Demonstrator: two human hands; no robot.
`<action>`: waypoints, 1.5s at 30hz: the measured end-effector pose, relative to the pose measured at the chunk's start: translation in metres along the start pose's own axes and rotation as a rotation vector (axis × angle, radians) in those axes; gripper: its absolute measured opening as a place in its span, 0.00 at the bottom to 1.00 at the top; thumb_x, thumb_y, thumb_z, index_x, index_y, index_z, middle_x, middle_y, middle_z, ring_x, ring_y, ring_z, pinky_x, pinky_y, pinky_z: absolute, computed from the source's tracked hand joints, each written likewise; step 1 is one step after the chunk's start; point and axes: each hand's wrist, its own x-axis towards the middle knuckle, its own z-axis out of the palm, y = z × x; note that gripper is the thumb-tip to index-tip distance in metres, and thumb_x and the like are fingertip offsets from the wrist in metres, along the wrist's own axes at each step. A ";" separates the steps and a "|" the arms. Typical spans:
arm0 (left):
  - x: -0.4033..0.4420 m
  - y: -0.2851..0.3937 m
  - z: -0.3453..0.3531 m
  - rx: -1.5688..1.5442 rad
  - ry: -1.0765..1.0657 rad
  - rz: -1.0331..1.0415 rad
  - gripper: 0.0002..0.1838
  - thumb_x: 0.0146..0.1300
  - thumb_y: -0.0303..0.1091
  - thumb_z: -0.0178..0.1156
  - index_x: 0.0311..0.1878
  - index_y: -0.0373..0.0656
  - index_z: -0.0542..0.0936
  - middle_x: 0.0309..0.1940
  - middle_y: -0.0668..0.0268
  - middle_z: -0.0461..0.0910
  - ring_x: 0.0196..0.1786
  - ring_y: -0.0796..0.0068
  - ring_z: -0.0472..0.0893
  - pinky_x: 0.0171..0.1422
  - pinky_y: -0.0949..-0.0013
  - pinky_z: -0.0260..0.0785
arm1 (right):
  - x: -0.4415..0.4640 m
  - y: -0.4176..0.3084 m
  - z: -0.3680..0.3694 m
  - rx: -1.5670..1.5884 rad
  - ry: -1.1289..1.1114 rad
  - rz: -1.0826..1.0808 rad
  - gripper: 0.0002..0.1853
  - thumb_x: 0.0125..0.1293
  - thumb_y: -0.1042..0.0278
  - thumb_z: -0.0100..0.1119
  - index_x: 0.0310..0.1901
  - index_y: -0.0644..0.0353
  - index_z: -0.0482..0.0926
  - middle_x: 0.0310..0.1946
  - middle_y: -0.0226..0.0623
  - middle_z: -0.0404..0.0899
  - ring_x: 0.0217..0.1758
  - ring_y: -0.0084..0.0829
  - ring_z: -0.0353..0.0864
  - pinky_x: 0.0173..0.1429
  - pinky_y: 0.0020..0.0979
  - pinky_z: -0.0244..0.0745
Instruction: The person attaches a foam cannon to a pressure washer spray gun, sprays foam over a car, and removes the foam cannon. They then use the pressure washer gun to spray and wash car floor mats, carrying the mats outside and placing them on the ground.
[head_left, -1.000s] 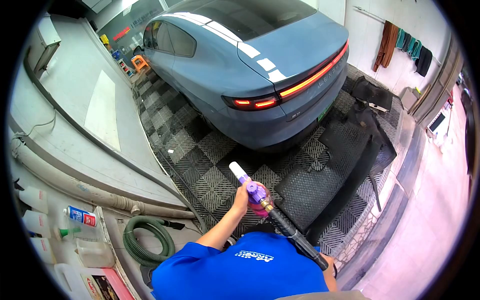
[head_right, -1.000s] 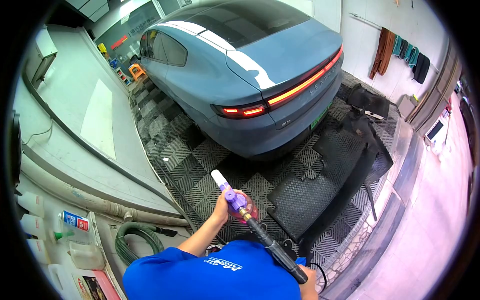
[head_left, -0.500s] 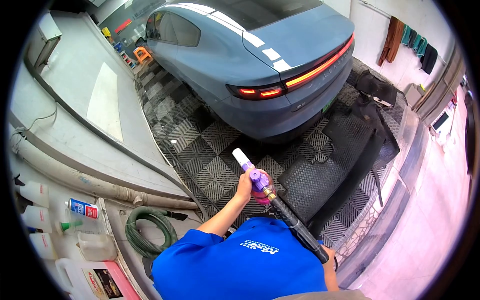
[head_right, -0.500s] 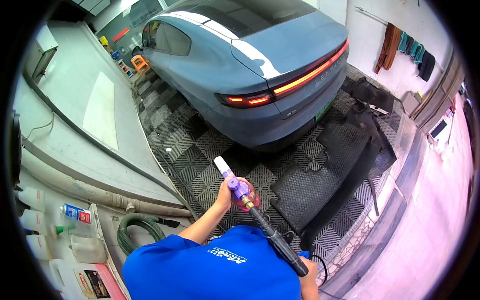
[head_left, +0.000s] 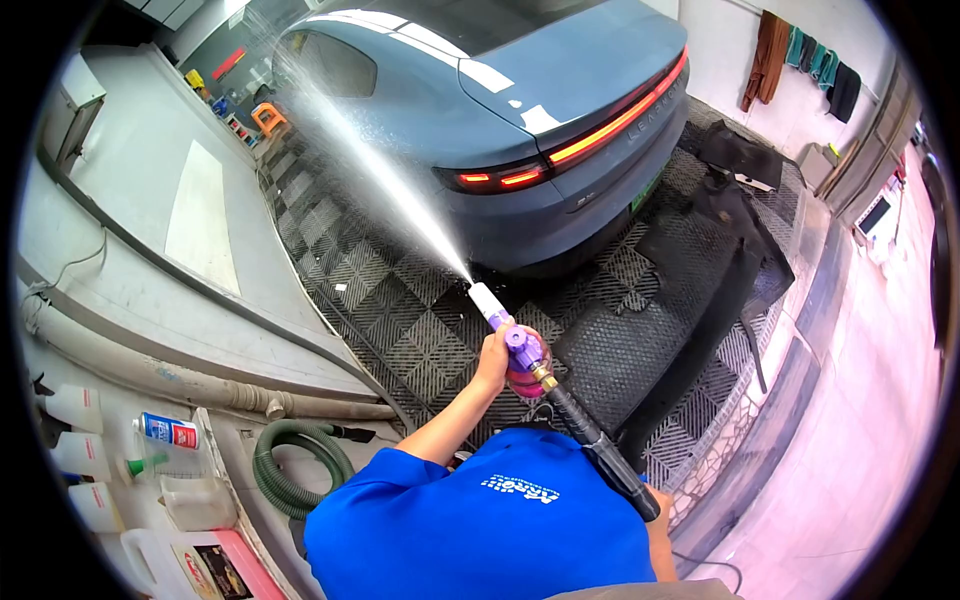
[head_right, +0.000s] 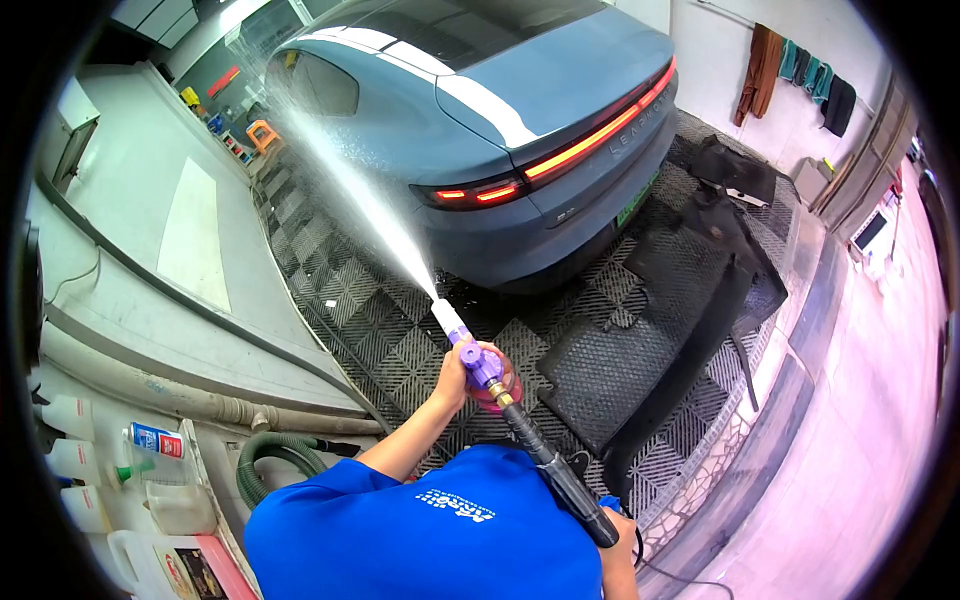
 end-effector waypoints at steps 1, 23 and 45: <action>0.002 0.002 0.007 -0.008 -0.034 -0.007 0.28 0.66 0.52 0.42 0.35 0.33 0.79 0.29 0.61 0.80 0.33 0.72 0.79 0.44 0.71 0.70 | -0.001 0.000 -0.001 -0.003 0.023 0.003 0.07 0.45 0.70 0.62 0.21 0.61 0.74 0.13 0.41 0.67 0.15 0.35 0.73 0.22 0.30 0.65; 0.103 0.024 0.176 0.026 -0.565 -0.026 0.25 0.64 0.51 0.50 0.29 0.36 0.79 0.24 0.63 0.80 0.29 0.72 0.80 0.40 0.71 0.71 | -0.002 0.004 0.020 0.109 0.576 0.116 0.07 0.48 0.73 0.63 0.25 0.66 0.75 0.14 0.29 0.72 0.18 0.19 0.67 0.24 0.25 0.62; 0.108 -0.083 0.417 0.072 -0.885 -0.109 0.24 0.63 0.50 0.49 0.30 0.36 0.80 0.26 0.62 0.81 0.30 0.71 0.80 0.42 0.71 0.71 | -0.019 0.088 -0.065 0.176 0.960 0.278 0.08 0.51 0.74 0.63 0.21 0.66 0.75 0.14 0.27 0.72 0.16 0.18 0.68 0.22 0.25 0.61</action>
